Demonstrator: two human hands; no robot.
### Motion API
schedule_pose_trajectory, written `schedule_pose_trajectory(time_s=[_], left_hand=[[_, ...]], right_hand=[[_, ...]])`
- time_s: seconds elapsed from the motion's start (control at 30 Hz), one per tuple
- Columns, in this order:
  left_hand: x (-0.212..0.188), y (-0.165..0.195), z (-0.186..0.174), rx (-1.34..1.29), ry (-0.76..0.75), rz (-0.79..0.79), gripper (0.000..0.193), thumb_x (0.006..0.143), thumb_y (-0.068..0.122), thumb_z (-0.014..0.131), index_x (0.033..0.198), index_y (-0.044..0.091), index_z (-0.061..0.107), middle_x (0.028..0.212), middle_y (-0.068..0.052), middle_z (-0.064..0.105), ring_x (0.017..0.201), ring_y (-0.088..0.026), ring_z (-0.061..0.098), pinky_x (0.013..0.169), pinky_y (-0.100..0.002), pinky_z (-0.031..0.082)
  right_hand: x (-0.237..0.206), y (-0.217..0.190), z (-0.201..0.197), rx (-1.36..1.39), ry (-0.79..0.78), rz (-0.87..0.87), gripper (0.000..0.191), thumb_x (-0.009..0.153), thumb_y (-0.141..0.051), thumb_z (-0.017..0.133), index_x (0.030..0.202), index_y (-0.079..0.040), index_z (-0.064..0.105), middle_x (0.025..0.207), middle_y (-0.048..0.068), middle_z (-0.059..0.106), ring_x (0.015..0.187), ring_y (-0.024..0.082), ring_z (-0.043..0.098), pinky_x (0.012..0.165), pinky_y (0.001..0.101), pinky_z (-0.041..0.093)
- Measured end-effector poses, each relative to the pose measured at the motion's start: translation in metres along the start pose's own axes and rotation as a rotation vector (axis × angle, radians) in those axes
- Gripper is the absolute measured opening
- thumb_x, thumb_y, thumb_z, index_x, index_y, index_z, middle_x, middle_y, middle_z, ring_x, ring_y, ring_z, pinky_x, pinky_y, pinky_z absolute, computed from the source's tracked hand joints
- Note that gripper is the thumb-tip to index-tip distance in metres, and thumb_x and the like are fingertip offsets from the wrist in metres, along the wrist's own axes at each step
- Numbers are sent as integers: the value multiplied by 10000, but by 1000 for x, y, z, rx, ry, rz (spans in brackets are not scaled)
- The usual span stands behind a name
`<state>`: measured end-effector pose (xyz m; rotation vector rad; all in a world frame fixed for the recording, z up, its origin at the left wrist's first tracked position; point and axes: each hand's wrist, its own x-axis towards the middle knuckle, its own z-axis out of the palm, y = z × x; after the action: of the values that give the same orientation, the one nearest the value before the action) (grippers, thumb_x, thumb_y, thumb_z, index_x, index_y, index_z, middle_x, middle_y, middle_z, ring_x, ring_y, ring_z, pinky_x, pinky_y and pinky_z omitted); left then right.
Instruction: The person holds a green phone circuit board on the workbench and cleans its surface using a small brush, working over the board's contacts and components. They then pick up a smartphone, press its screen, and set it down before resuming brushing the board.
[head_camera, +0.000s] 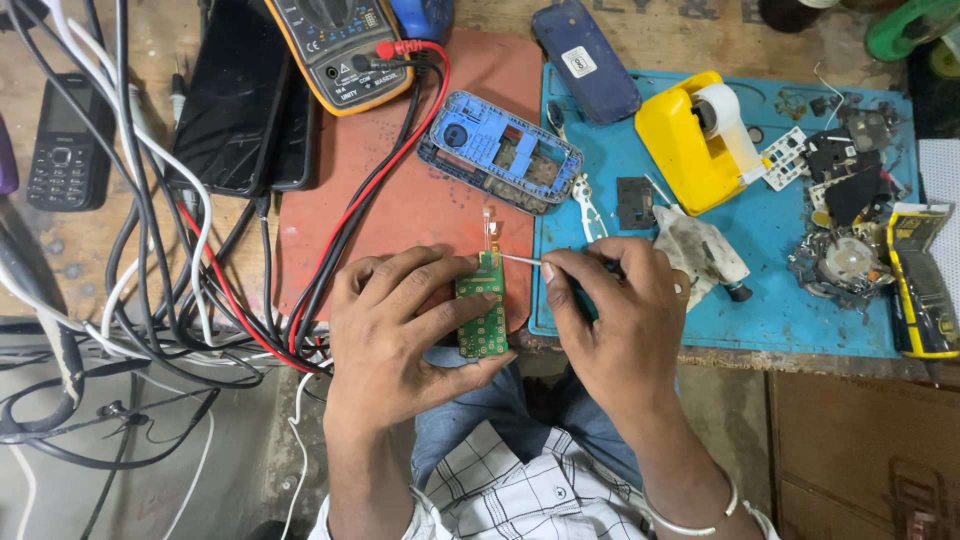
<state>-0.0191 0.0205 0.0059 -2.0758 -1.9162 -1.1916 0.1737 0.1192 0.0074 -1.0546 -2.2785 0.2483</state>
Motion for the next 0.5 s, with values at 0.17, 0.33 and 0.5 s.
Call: schedule_pose_trajectory(time_s=[0.17, 0.33, 0.5], left_hand=[[-1, 0, 0, -2, -2, -3, 393, 707, 459, 882, 1001, 219, 781, 1208, 16, 716, 1208, -223, 646, 963, -423, 396], [0, -4, 0, -1, 3, -7, 399, 702, 467, 882, 999, 221, 780, 1204, 20, 717, 1208, -217, 647, 959, -415, 402], [1, -7, 1, -9, 14, 4, 404, 702, 460, 891, 1002, 215, 778, 1204, 11, 718, 1201, -220, 648, 960, -421, 404]], right_hand=[[0, -1, 0, -41, 26, -38, 156, 948, -247, 768, 1089, -182, 774, 1028, 11, 596, 956, 222, 580, 851, 418, 366], [2, -2, 2, 8, 39, -2, 145, 976, -270, 763, 1084, -174, 767, 1035, 2, 599, 923, 213, 570, 863, 408, 375], [4, -2, 4, -21, 12, -23, 151, 968, -270, 762, 1080, -168, 772, 1026, -1, 610, 956, 219, 593, 840, 416, 366]])
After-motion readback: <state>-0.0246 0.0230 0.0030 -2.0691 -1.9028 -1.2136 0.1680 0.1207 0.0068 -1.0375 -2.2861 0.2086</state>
